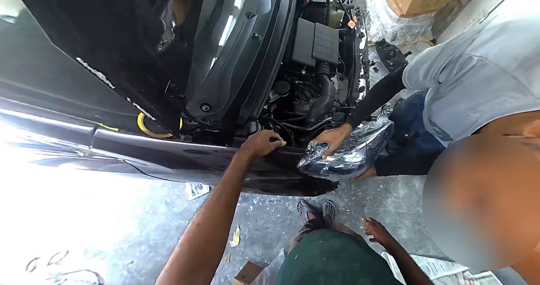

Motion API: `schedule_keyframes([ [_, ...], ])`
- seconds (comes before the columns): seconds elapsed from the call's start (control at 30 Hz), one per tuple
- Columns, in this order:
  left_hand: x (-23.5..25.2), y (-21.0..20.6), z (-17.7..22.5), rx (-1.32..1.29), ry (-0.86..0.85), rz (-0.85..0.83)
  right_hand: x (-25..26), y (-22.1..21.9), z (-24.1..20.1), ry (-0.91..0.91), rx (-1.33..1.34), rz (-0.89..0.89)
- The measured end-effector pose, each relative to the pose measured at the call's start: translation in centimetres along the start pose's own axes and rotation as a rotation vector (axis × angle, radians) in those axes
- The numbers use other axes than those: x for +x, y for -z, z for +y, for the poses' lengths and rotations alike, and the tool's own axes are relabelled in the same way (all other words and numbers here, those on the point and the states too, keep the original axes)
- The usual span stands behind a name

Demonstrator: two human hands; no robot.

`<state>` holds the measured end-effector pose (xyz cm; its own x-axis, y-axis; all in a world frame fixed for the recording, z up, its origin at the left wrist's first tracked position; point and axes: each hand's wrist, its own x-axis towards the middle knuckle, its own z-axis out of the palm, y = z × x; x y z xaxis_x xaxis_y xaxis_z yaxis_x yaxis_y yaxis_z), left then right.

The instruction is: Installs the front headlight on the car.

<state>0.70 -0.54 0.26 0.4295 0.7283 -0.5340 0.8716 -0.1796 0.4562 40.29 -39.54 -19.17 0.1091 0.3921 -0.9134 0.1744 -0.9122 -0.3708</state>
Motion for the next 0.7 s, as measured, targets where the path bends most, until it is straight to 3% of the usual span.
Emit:
schedule_keyframes([
  [0.33,-0.7,-0.3,0.3,-0.034,0.029,0.110,1.2,3.8,3.9,-0.044,-0.008,-0.001],
  [0.47,-1.0,-0.2,0.6,-0.096,0.018,0.207,0.1,4.5,2.8,-0.049,0.039,0.019],
  [0.7,-0.5,-0.2,0.2,-0.097,0.013,0.215,-0.7,4.4,1.9,-0.041,0.055,0.027],
])
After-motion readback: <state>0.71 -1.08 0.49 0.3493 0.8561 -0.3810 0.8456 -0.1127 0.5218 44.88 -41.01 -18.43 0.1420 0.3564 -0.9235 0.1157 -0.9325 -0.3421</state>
